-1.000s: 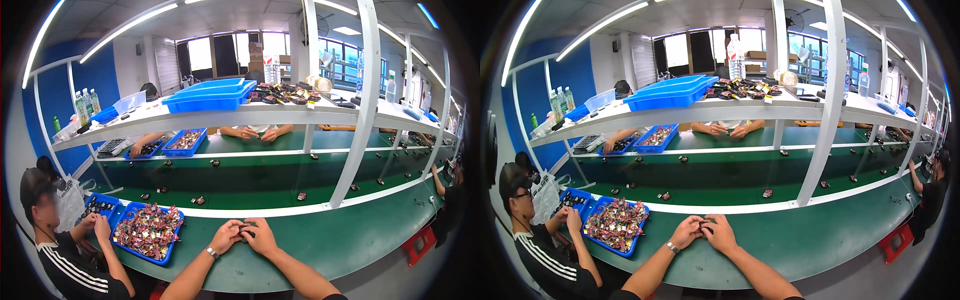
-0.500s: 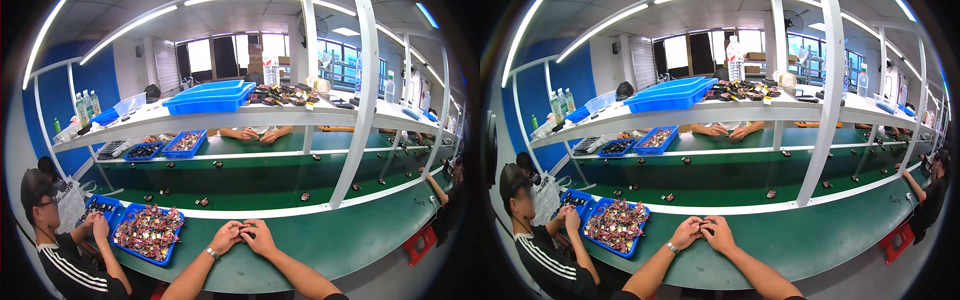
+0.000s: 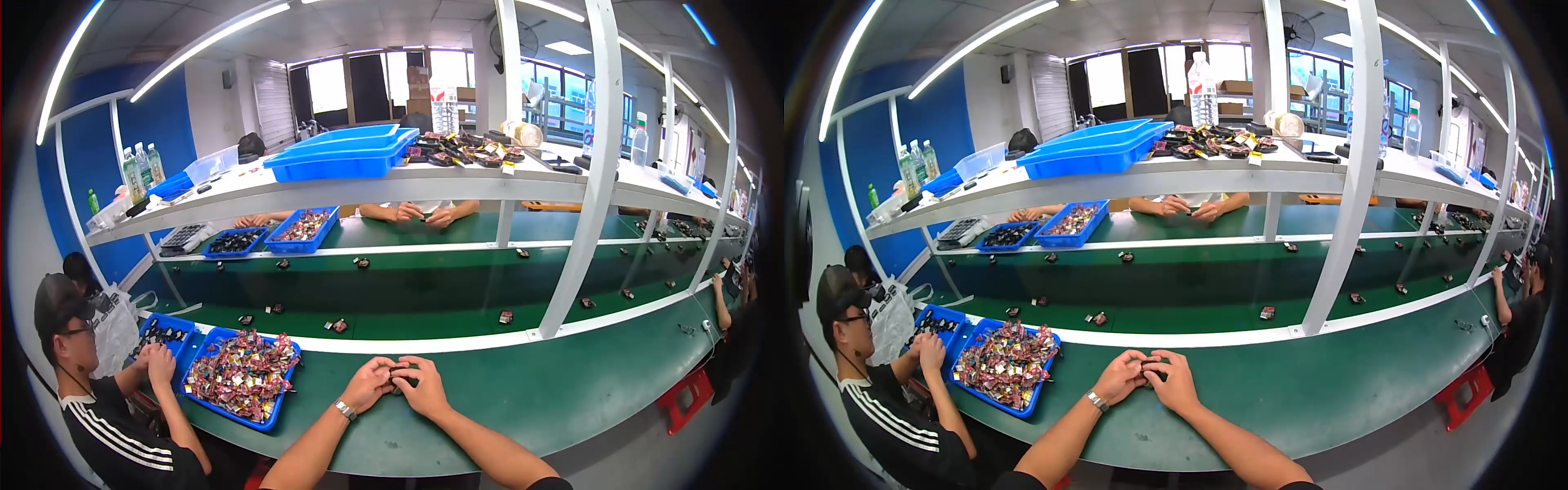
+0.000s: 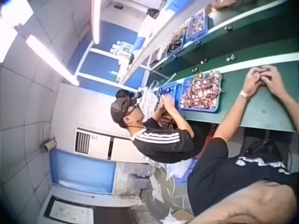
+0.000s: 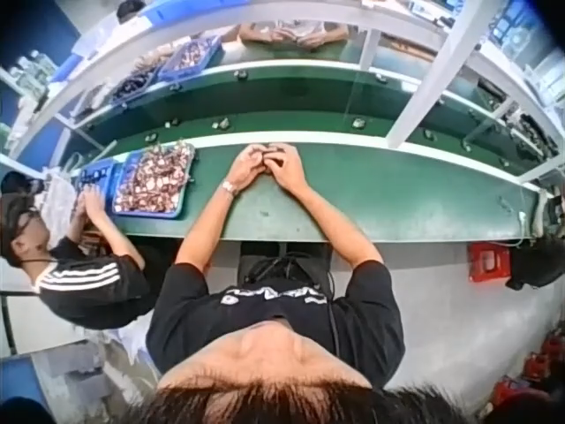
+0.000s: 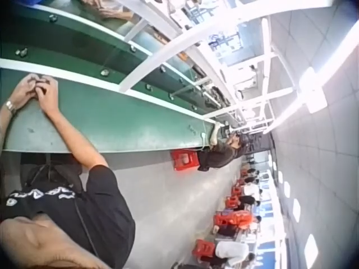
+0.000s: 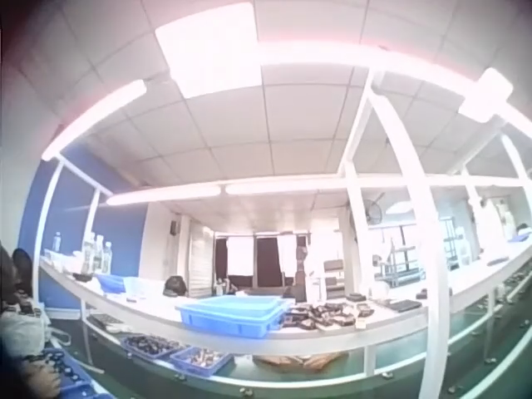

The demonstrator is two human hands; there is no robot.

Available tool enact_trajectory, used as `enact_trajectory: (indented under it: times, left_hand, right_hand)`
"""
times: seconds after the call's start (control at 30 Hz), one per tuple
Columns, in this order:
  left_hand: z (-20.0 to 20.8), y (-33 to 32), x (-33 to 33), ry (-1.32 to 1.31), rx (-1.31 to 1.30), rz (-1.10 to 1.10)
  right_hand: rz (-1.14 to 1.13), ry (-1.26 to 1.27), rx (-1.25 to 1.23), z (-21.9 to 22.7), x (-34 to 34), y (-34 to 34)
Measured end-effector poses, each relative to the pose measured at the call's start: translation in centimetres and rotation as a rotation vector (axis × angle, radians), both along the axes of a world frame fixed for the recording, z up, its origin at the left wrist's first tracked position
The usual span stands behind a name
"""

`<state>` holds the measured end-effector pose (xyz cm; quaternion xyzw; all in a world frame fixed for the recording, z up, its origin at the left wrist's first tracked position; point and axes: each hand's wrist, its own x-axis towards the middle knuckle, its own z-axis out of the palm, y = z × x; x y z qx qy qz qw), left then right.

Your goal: The person is sitting at an assembly line, picking up small electronic components (possibly relays or connectors) and assembling or inspecting them on a green work surface.

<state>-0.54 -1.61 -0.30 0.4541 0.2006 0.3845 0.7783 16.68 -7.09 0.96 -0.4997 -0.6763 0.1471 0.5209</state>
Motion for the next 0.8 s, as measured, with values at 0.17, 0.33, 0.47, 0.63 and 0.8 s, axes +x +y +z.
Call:
enact_trajectory:
  times: [0.17,0.33,0.47,0.63,0.8]
  left_hand:
    - [-0.35,-0.05,0.33,-0.011,-0.013,0.039]
    - [-0.05,-0.25,0.12,-0.053,0.009,0.045]
    - [-0.07,-0.12,0.23,-0.096,-0.023,-0.019]
    - [-0.42,-0.19,0.45,-0.102,-0.006,0.020]
    - [-0.25,-0.18,0.49,-0.078,-0.001,0.039]
  right_hand:
    - [0.037,0.086,-0.072,-0.20,-0.40,0.24]
    - [0.026,-0.005,0.011,0.34,-0.31,-0.09]
    - [0.004,0.015,0.007,0.35,-0.23,-0.27]
    - [0.033,0.052,-0.019,0.30,-0.33,0.16]
    - [0.057,-0.018,0.032,0.00,-0.18,0.12]
